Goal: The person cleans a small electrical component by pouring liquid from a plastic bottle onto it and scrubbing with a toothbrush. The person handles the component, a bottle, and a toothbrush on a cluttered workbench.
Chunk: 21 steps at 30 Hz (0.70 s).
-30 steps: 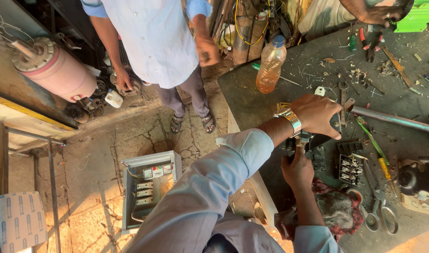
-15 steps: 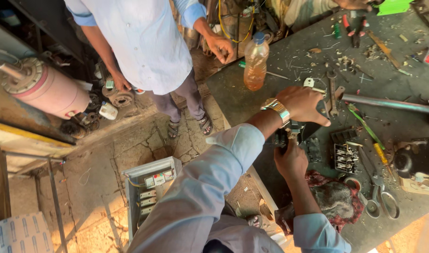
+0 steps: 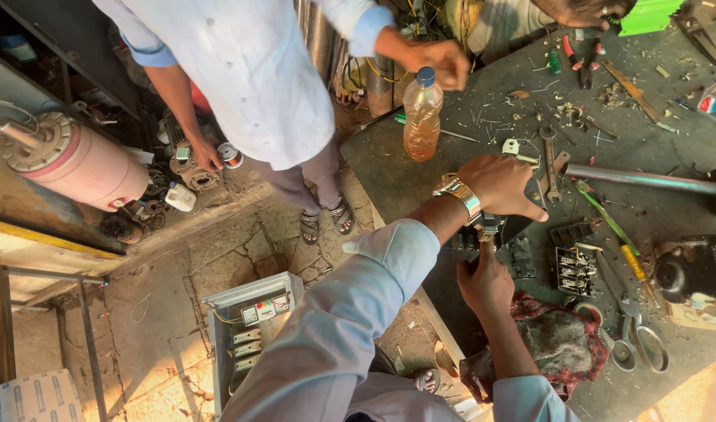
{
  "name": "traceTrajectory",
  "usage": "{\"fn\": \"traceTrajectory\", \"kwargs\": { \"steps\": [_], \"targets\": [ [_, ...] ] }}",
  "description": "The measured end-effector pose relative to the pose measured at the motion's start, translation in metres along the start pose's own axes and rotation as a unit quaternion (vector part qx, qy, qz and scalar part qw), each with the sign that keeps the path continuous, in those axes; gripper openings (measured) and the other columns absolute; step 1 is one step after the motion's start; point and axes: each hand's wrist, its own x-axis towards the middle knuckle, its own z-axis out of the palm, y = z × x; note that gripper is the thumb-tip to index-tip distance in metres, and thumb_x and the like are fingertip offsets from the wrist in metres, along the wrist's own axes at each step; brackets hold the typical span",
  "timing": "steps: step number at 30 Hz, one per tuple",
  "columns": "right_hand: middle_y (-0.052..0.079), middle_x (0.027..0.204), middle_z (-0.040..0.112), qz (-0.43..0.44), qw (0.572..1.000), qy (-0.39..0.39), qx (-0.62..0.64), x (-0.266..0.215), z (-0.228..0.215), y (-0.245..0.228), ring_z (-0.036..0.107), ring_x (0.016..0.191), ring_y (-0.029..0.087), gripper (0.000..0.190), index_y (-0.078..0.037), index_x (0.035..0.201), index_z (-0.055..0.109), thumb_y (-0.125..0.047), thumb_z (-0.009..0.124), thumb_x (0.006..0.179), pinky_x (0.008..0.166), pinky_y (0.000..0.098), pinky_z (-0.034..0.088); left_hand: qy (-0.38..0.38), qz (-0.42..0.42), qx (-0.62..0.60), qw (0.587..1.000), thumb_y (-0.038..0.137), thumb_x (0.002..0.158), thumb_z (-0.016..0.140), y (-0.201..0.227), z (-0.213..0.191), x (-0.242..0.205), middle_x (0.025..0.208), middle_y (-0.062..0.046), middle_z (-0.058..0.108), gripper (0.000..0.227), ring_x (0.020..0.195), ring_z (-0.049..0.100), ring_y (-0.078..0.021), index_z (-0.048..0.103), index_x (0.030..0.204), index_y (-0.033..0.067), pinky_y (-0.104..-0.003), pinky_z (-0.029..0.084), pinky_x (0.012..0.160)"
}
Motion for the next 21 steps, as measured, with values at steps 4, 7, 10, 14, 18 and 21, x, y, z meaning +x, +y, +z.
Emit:
{"fn": "traceTrajectory", "kwargs": {
  "steps": [4,7,10,14,18,21],
  "targets": [
    [0.018,0.086,0.075,-0.024,0.999,0.020,-0.038,-0.002,0.005,0.008,0.073,0.084,0.040,0.043,-0.009,0.120,0.055,-0.032,0.072,0.088,0.077,0.0527,0.057,-0.017,-0.009,0.009,1.000,0.072,0.064,0.073,0.002,0.005,0.001,0.099,-0.014,0.076,0.075,0.094,0.075,-0.0308,0.073,0.096,0.0049,-0.046,0.060,0.083],
    [0.018,0.084,0.075,-0.016,1.000,0.004,-0.013,0.000,-0.001,0.006,0.072,0.080,0.042,0.053,-0.008,0.129,0.055,-0.030,0.071,0.084,0.073,0.0542,0.056,-0.004,0.004,0.005,1.000,0.072,0.063,0.074,0.006,-0.003,-0.002,0.098,-0.014,0.076,0.075,0.092,0.075,-0.0305,0.072,0.095,0.0046,-0.046,0.059,0.082],
    [0.018,0.083,0.075,0.009,1.000,-0.008,0.026,-0.003,0.002,-0.001,0.073,0.077,0.040,0.063,-0.011,0.138,0.053,-0.030,0.072,0.081,0.071,0.0529,0.057,-0.008,0.004,-0.012,1.000,0.072,0.063,0.075,0.007,-0.011,-0.010,0.099,-0.016,0.076,0.073,0.092,0.074,-0.0330,0.074,0.096,0.0069,-0.047,0.058,0.081],
    [0.017,0.087,0.075,-0.022,0.998,0.055,-0.026,-0.005,0.009,0.012,0.073,0.083,0.039,0.043,-0.010,0.114,0.063,-0.039,0.076,0.085,0.076,0.0504,0.058,-0.034,-0.015,-0.006,0.999,0.072,0.066,0.074,0.008,-0.006,-0.005,0.100,-0.018,0.075,0.070,0.093,0.074,-0.0346,0.076,0.096,0.0083,-0.047,0.058,0.083],
    [0.019,0.083,0.074,-0.015,0.999,0.034,0.009,-0.003,0.014,0.005,0.072,0.079,0.041,0.054,-0.011,0.130,0.057,-0.031,0.072,0.082,0.072,0.0521,0.057,0.003,0.017,0.019,1.000,0.073,0.069,0.076,0.005,-0.009,-0.007,0.103,-0.021,0.073,0.076,0.097,0.071,-0.0375,0.073,0.100,0.0033,-0.049,0.056,0.084],
    [0.020,0.082,0.073,-0.013,1.000,0.024,0.012,-0.011,0.006,0.004,0.071,0.078,0.042,0.061,-0.011,0.138,0.051,-0.026,0.070,0.083,0.070,0.0527,0.056,-0.053,-0.020,0.021,0.998,0.072,0.072,0.072,0.008,-0.010,-0.007,0.108,-0.021,0.074,0.075,0.103,0.072,-0.0368,0.073,0.107,0.0060,-0.048,0.057,0.090]
  ]
}}
